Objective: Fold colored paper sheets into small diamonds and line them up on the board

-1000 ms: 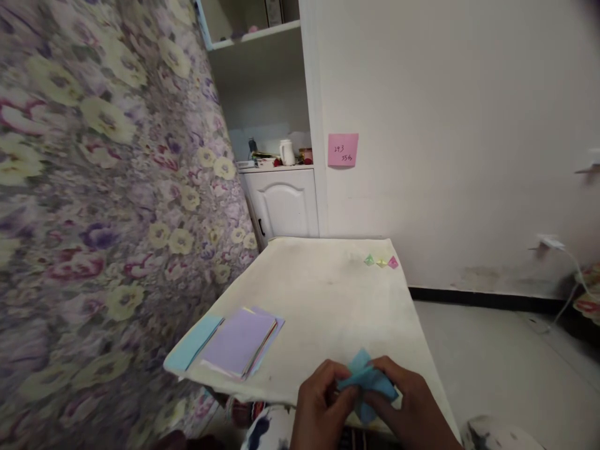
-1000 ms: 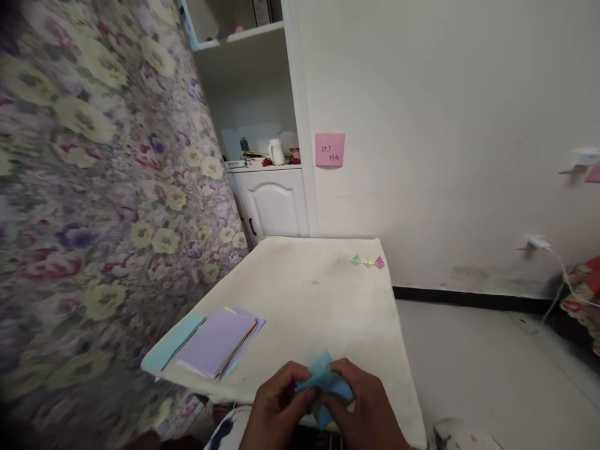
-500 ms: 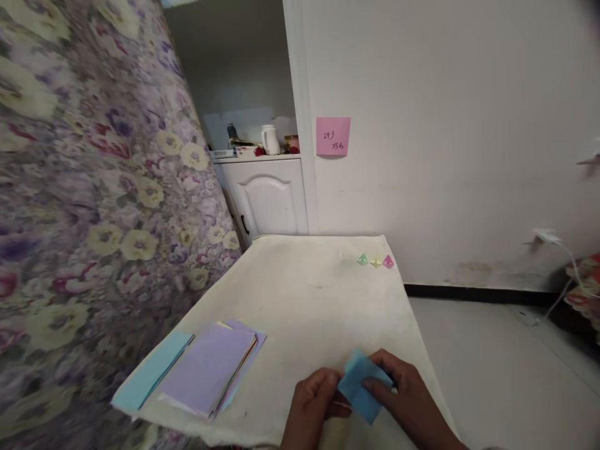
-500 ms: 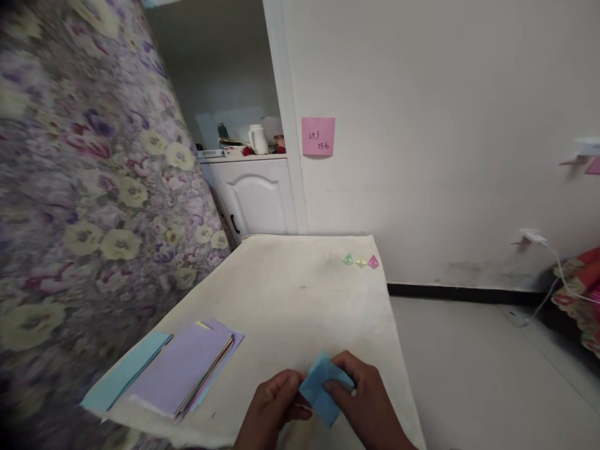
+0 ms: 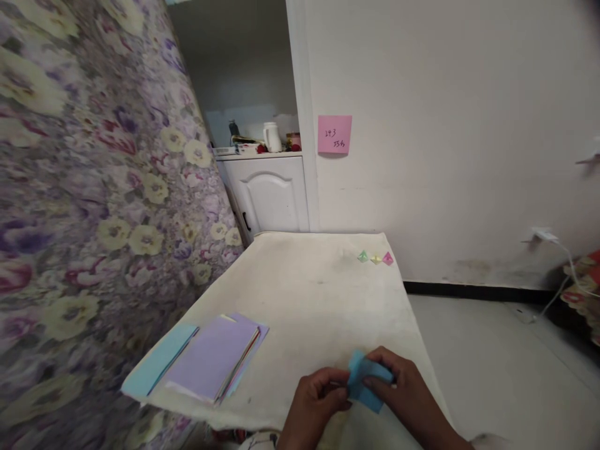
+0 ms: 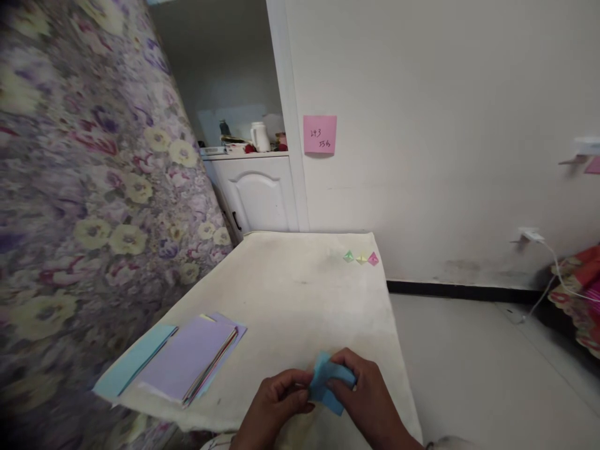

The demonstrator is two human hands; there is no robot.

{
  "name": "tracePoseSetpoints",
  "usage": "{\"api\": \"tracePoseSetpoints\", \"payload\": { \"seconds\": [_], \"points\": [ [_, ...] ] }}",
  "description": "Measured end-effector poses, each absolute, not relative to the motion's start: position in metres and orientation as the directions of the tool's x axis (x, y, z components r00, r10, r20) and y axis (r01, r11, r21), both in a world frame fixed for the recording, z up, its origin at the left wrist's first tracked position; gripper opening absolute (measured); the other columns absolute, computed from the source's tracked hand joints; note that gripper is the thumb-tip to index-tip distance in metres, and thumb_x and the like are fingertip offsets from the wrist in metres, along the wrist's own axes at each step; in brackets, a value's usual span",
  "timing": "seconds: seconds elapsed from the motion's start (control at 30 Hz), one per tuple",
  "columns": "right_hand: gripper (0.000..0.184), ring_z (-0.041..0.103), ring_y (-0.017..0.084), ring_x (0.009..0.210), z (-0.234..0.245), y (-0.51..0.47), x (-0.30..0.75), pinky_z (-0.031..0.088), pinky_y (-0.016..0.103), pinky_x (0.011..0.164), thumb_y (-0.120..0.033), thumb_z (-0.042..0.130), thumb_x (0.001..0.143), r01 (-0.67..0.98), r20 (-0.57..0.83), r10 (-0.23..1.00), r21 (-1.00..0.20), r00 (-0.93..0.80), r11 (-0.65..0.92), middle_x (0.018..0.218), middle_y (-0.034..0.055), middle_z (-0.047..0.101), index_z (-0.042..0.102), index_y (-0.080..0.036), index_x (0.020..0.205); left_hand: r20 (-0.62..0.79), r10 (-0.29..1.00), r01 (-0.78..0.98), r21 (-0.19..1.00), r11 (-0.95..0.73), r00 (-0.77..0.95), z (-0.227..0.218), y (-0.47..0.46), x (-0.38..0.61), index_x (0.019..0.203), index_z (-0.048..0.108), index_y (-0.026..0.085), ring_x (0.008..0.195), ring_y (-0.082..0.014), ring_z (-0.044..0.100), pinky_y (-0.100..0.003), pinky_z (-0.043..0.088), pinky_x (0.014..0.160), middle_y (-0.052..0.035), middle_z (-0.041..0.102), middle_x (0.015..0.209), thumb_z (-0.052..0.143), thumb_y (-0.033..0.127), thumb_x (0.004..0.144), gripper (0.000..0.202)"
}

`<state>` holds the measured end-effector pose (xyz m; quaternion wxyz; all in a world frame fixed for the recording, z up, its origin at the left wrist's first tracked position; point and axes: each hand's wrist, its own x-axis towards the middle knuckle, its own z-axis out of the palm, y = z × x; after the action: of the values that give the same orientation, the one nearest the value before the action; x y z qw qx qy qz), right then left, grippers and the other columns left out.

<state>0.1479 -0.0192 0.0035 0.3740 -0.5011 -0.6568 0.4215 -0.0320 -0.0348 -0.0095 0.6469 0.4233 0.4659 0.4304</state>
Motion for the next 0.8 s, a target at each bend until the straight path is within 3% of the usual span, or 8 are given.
{"api": "tracePoseSetpoints", "payload": {
  "seconds": [0.2,0.5,0.8],
  "points": [
    [0.006,0.051,0.014,0.061,0.004,-0.017,0.15,0.04,0.022,0.056,-0.021,0.059,0.068,0.218,0.005,0.971,-0.974,-0.238,0.058,0.064,-0.0023,0.057,0.06,-0.016,0.072,-0.216,0.953,-0.166,0.953,0.252,0.211,-0.007,-0.036,-0.032,0.083,0.07,0.013,0.061,-0.0136,0.059,-0.024,0.043,0.062,-0.0034,0.069,0.066,0.077,0.026,0.057,0.03],
    [0.008,0.049,0.013,0.061,-0.002,-0.017,0.152,0.039,0.021,0.056,-0.021,0.061,0.068,0.099,0.011,0.96,-0.994,-0.28,0.04,0.065,-0.0023,0.057,0.06,-0.016,0.074,-0.184,0.959,-0.171,0.96,0.223,0.218,0.001,-0.042,-0.032,0.088,0.07,0.011,0.073,-0.02,0.062,-0.033,0.049,0.07,-0.0089,0.069,0.077,0.065,0.035,0.071,0.029],
    [0.016,0.048,0.012,0.06,-0.012,-0.01,0.157,0.038,0.021,0.056,-0.024,0.067,0.066,-0.074,-0.008,0.94,-0.997,-0.341,-0.035,0.065,-0.003,0.057,0.058,-0.016,0.076,-0.153,0.95,-0.185,0.961,0.208,0.274,0.0,-0.043,-0.033,0.096,0.067,0.01,0.073,-0.0206,0.063,-0.032,0.049,0.068,-0.0095,0.07,0.075,0.067,0.032,0.07,0.033]
  ]
}}
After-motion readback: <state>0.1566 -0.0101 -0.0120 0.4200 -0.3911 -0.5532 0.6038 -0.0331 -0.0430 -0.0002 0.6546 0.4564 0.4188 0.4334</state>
